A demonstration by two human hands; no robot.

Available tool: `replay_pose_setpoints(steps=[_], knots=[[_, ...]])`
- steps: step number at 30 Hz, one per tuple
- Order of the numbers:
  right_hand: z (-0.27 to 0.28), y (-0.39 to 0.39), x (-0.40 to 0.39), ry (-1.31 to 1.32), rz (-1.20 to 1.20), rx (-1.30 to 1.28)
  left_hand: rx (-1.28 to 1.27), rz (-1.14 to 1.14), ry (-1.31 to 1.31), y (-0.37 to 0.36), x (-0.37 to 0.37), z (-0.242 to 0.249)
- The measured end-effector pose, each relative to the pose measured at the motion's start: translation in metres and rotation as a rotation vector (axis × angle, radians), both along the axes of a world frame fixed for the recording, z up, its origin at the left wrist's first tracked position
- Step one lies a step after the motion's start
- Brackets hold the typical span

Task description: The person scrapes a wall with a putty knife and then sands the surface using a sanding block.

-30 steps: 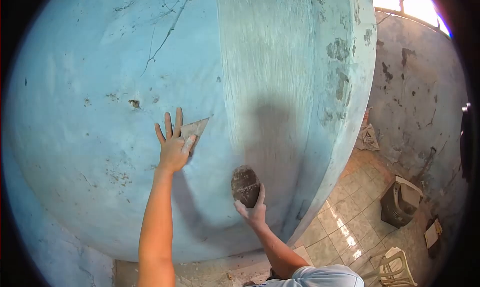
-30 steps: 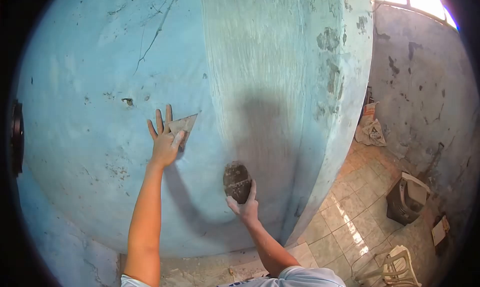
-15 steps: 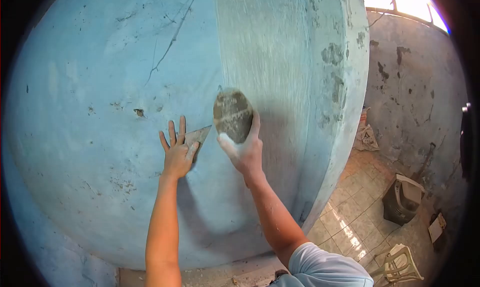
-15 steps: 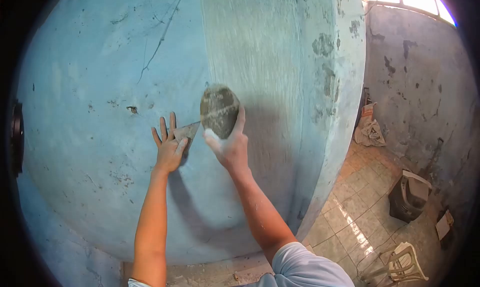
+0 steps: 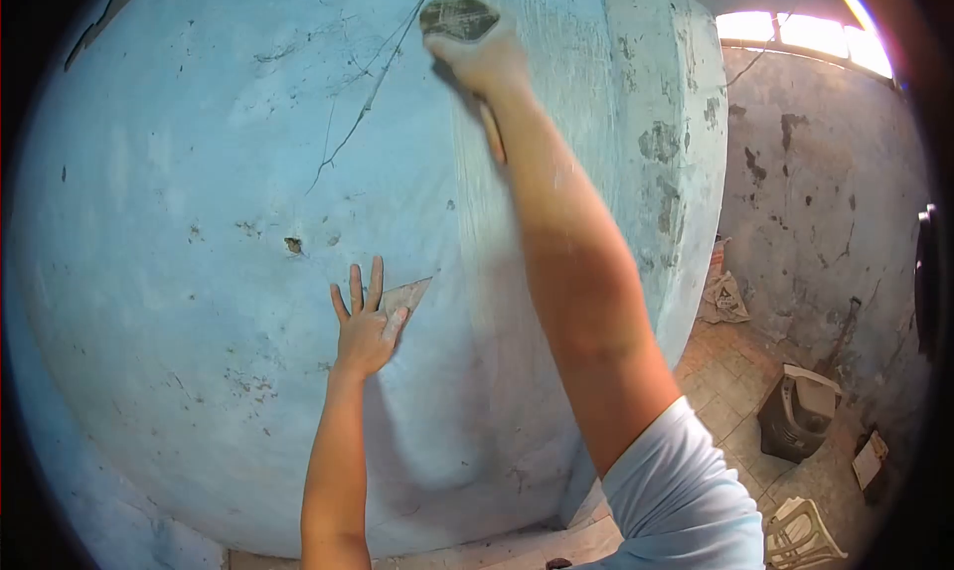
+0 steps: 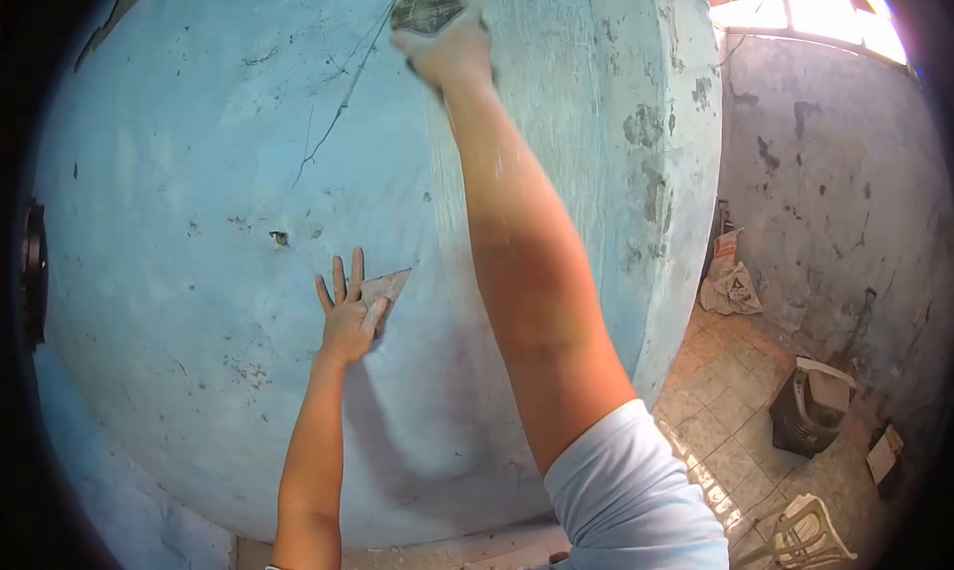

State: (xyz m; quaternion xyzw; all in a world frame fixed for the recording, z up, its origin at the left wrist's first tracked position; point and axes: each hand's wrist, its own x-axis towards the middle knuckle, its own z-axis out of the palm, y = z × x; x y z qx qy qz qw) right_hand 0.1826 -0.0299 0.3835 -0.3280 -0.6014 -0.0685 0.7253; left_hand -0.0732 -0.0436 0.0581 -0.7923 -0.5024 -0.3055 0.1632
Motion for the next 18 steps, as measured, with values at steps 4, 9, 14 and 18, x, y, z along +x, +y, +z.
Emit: replay_pose_setpoints(steps=[4, 9, 14, 18], knots=[[0.032, -0.013, 0.010, -0.154, 0.048, -0.128, 0.056, 0.007, 0.004, 0.004, 0.000, -0.002], [-0.129, -0.016, 0.007, 0.016, 0.117, -0.034, 0.147, -0.063, -0.067, 0.011, -0.001, -0.011], [-0.344, -0.052, -0.003, 0.030, 0.131, -0.205, 0.151, -0.024, -0.027, 0.010, 0.000, -0.013], [-0.475, -0.081, -0.002, 0.107, 0.136, -0.427, 0.202, -0.032, -0.023, 0.016, -0.001, -0.015]])
